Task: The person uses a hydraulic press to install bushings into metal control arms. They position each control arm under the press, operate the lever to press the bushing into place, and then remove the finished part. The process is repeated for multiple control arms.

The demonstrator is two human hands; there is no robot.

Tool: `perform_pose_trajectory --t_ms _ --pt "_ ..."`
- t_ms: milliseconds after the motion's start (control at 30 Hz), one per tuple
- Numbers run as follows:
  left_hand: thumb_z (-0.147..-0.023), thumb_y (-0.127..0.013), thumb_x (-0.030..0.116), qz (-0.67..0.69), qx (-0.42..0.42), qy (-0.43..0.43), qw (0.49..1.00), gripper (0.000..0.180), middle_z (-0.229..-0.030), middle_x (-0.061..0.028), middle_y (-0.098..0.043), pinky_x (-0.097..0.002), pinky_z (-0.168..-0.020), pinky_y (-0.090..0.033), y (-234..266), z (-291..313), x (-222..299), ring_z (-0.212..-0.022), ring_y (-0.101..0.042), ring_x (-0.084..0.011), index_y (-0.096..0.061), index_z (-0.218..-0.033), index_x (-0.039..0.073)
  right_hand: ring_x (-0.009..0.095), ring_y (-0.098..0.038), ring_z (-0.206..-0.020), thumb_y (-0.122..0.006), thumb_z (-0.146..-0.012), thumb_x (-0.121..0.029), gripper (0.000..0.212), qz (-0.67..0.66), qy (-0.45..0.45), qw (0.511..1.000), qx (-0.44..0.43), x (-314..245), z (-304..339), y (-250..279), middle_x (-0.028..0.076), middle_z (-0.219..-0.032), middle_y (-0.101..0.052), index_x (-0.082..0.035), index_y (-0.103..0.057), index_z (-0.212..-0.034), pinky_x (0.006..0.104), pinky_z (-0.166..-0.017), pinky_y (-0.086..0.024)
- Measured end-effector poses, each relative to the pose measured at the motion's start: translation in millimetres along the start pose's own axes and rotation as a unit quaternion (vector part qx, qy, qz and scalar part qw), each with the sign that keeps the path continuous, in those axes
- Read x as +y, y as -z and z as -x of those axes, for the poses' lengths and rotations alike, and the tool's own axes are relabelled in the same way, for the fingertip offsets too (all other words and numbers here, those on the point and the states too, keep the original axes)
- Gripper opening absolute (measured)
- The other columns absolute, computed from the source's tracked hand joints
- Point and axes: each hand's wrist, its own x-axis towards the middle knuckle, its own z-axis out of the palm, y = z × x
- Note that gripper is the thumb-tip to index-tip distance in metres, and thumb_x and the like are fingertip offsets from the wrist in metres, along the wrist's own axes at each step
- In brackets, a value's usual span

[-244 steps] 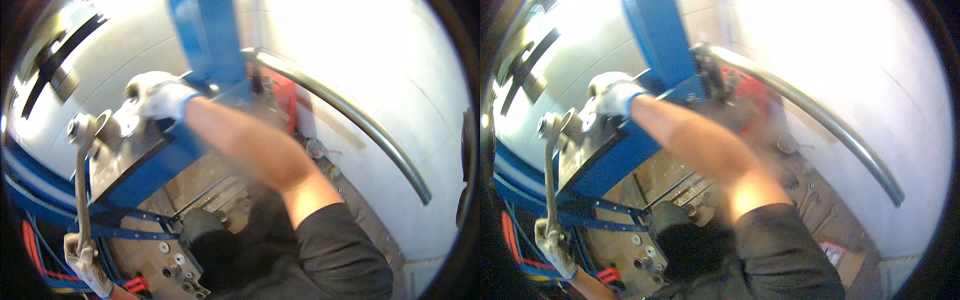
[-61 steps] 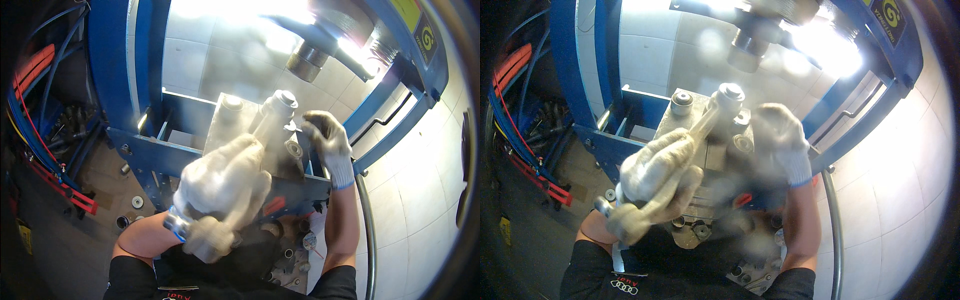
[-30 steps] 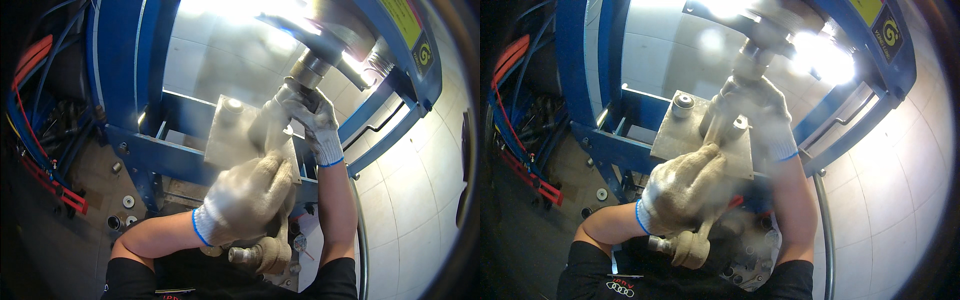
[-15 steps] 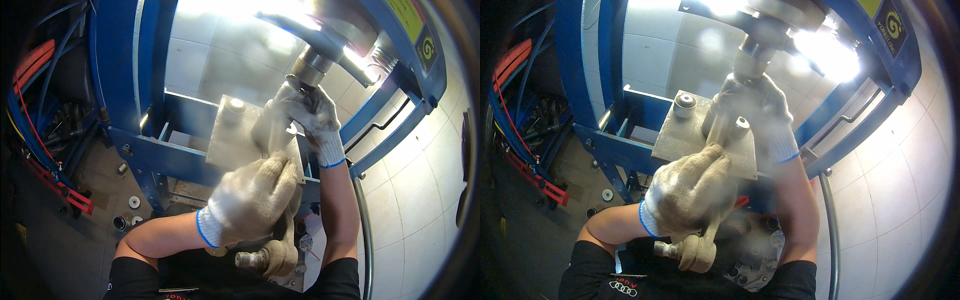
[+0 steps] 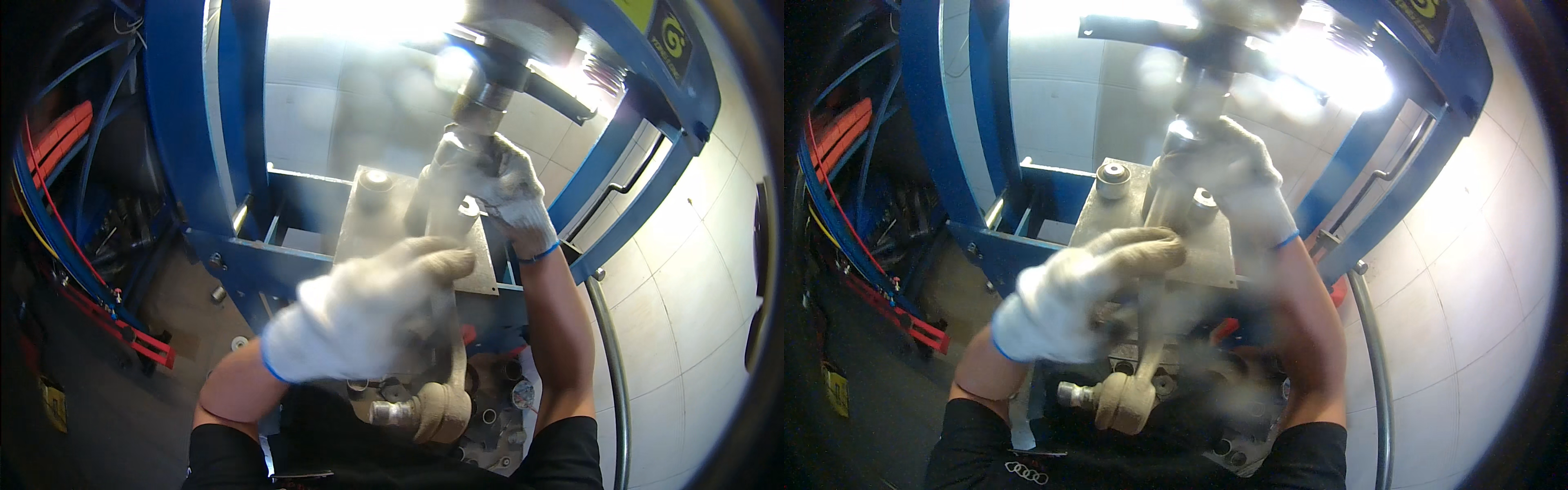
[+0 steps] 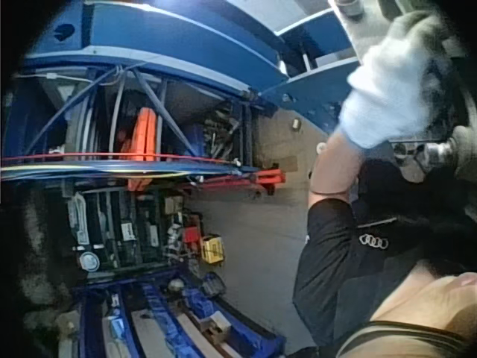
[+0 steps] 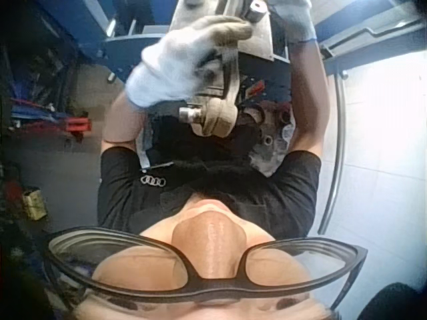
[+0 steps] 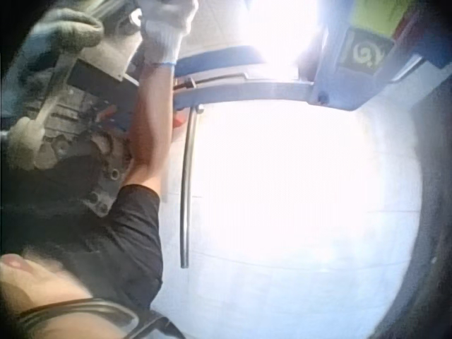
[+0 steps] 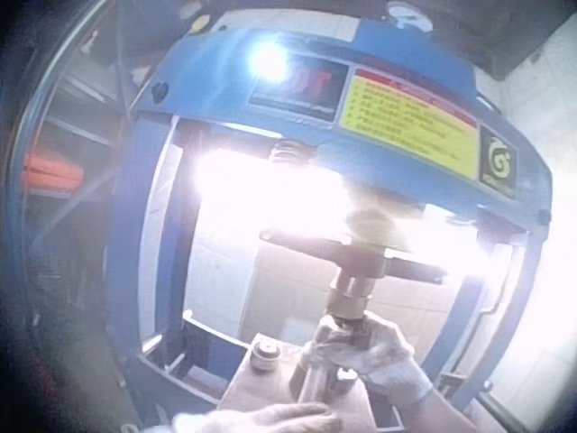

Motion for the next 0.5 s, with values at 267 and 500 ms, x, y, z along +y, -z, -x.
perform_pose_trajectory --t_ms 267,500 --pt "-0.092 -0.073 0.032 -0.19 0.124 0.169 0.959 0.05 -0.118 -0.0145 -0.074 -0.0311 -0.088 -0.057 17 -94 -42 -0.103 -0.071 -0.019 -0.064 -0.13 0.001 0.022 -0.071 -0.103 -0.073 -0.084 0.009 0.061 0.005 0.053 0.998 0.028 11 5 1 0.016 -0.118 -0.071 0.004 -0.053 -0.141 0.032 -0.085 -0.059" --pt "-0.084 -0.083 0.037 0.042 0.031 0.254 0.966 0.057 -0.101 -0.0122 -0.073 -0.0269 -0.066 -0.058 23 -115 -54 -0.08 -0.069 -0.0158 -0.069 -0.127 0.003 0.019 -0.069 -0.106 -0.086 -0.072 0.001 0.076 0.086 -0.016 0.989 0.121 21 2 8 0.015 -0.12 -0.07 0.005 -0.051 -0.14 0.0305 -0.087 -0.058"
